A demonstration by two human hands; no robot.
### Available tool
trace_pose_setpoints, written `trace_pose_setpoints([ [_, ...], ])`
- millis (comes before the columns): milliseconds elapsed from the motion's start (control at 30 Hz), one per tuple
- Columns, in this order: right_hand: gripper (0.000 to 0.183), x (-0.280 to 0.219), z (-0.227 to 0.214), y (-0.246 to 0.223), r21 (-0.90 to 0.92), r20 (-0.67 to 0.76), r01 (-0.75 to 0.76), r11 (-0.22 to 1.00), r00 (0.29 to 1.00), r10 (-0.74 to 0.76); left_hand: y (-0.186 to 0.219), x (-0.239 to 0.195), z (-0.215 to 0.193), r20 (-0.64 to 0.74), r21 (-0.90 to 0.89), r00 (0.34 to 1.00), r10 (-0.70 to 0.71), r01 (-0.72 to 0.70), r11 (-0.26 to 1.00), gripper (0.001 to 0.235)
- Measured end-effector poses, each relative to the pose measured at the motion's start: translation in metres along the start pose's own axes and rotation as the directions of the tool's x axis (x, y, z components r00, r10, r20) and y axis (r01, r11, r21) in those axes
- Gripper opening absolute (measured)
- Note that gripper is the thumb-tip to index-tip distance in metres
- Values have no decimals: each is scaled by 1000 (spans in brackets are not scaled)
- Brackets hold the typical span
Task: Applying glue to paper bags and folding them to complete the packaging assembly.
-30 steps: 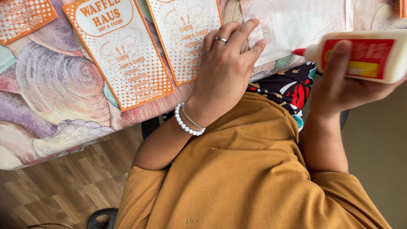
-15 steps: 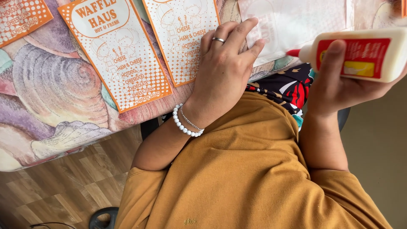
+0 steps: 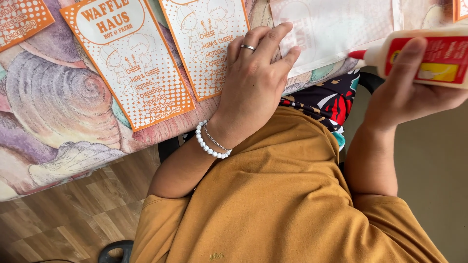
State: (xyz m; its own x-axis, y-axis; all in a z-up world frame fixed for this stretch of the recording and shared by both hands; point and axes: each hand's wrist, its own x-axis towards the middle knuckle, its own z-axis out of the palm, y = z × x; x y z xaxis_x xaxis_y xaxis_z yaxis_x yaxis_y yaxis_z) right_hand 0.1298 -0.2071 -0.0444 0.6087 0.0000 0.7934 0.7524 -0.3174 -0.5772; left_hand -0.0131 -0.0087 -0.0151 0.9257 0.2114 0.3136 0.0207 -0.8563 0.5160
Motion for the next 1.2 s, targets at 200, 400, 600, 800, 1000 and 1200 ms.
trace_pose_setpoints([
  [200, 23, 11, -5, 27, -54, -77, 35, 998, 996, -39, 1, 0, -2, -7, -10, 1000, -1, 1, 1000, 32],
  [400, 25, 24, -4, 34, -92, -231, 3, 996, 973, -25, 2, 1, -3, -12, -1, 1000, 7, -7, 1000, 33],
  [600, 33, 4, -9, 15, -10, -40, 48, 999, 998, -48, 3, 1, -6, -25, 4, 1000, 6, -6, 1000, 29],
  [800, 26, 21, -13, 41, -21, -151, -22, 1000, 988, 18, 3, 1, -5, -43, -1, 999, 20, -20, 1000, 27],
  [1000, 25, 18, -6, 16, 19, -65, 51, 999, 997, -50, 3, 1, -5, -48, -16, 999, 21, -22, 1000, 26],
  [1200, 27, 25, -7, 16, 54, -96, 35, 998, 995, -30, 3, 1, -7, -45, -14, 999, 24, -24, 1000, 29],
])
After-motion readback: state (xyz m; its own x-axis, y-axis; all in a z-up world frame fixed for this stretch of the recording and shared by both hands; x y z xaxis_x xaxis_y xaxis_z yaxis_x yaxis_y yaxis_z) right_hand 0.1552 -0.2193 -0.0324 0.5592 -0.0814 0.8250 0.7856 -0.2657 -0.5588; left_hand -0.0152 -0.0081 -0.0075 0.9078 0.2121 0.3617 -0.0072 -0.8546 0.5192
